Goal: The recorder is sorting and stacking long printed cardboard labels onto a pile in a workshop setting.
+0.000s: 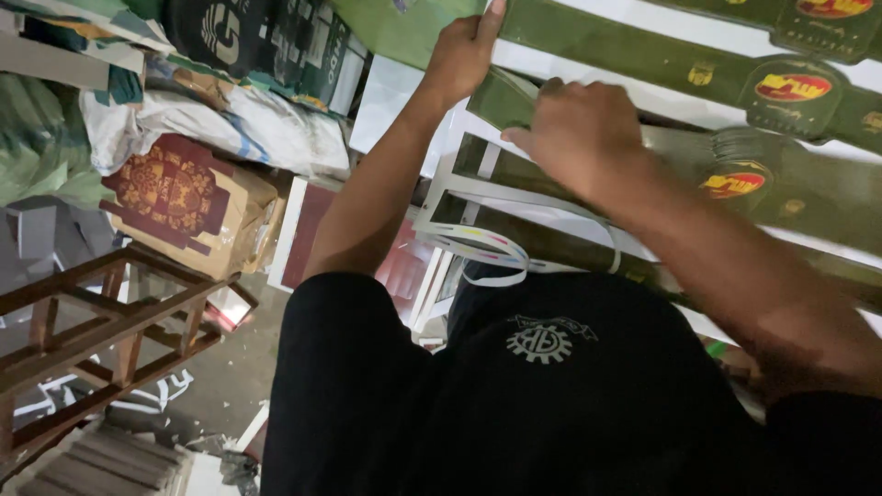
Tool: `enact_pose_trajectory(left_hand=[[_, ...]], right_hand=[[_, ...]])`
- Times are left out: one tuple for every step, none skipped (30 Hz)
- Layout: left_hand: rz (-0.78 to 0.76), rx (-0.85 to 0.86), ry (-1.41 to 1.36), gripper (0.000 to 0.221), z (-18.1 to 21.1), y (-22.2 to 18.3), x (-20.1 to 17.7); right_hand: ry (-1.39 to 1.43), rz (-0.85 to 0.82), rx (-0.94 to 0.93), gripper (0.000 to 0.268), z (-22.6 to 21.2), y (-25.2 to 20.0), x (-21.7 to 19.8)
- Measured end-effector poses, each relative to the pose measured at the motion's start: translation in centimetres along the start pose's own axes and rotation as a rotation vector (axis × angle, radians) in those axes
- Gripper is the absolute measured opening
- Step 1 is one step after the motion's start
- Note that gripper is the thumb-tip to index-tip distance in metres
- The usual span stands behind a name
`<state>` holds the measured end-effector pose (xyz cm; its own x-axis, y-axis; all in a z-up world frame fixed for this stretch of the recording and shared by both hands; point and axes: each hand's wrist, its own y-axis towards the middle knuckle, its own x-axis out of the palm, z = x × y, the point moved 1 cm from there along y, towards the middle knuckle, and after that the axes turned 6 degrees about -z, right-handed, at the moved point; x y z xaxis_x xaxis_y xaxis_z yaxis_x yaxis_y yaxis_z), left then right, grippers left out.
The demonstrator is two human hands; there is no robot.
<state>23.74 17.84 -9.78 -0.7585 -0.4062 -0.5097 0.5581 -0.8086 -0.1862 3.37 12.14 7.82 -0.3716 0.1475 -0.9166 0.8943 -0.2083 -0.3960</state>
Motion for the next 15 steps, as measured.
enact_pose_trajectory(left_hand=[[-0.002,-0.009,0.000,0.085,-0.1,-0.3,0.2],[0.028,0.049,-0.011,0.083,-0.1,-0.3,0.0],[0.057,0.106,-0.022,0.082,0.1,-0.3,-0.2],[0.058,0.106,-0.021,0.082,0.7,-0.5,-0.5],[0.046,0.117,-0.089,0.079,1.3,-0.7,-0.8],[0.032,0.127,-0.161,0.077,1.8,-1.2,-0.9],[0.031,0.125,-0.163,0.077,1.4,-1.2,-0.7],[-0.015,0.106,-0.299,0.074,1.0,-1.3,-0.5],[-0.060,0.086,-0.436,0.071,0.7,-1.4,-0.4],[-0.058,0.087,-0.438,0.071,0.7,-1.2,-0.3],[-0.036,0.094,-0.370,0.071,0.7,-1.0,-0.3],[-0.015,0.095,-0.302,0.071,0.5,-1.0,-0.3],[-0.012,0.090,-0.303,0.071,0.6,-1.0,-0.5],[-0.030,0.114,-0.313,0.071,0.7,-1.2,-0.7],[-0.048,0.138,-0.324,0.071,0.8,-1.4,-1.0]], right_hand=[[0.005,-0.006,-0.004,0.071,-0.2,-0.4,0.6],[-0.007,0.092,-0.015,0.071,-0.4,-0.7,0.9],[-0.018,0.190,-0.024,0.072,-0.6,-0.9,1.2],[-0.018,0.191,-0.025,0.072,0.0,-0.5,0.4],[0.013,0.038,0.010,0.074,0.7,0.1,-0.2],[0.043,-0.118,0.048,0.076,1.2,0.3,-0.7],[0.043,-0.121,0.049,0.076,2.5,0.3,0.1],[0.282,-0.072,-0.007,0.073,3.7,0.4,0.7],[0.522,-0.021,-0.062,0.070,5.0,0.5,1.4],[0.519,-0.021,-0.063,0.070,4.0,0.1,1.2],[0.271,0.006,-0.027,0.072,3.0,-0.3,1.1],[0.027,0.031,0.005,0.074,2.0,-0.7,1.1],[0.028,0.027,0.001,0.074,1.2,-1.2,0.9],[0.007,0.068,-0.013,0.069,0.3,-1.6,0.7],[-0.013,0.110,-0.026,0.065,-0.6,-2.2,0.5]])
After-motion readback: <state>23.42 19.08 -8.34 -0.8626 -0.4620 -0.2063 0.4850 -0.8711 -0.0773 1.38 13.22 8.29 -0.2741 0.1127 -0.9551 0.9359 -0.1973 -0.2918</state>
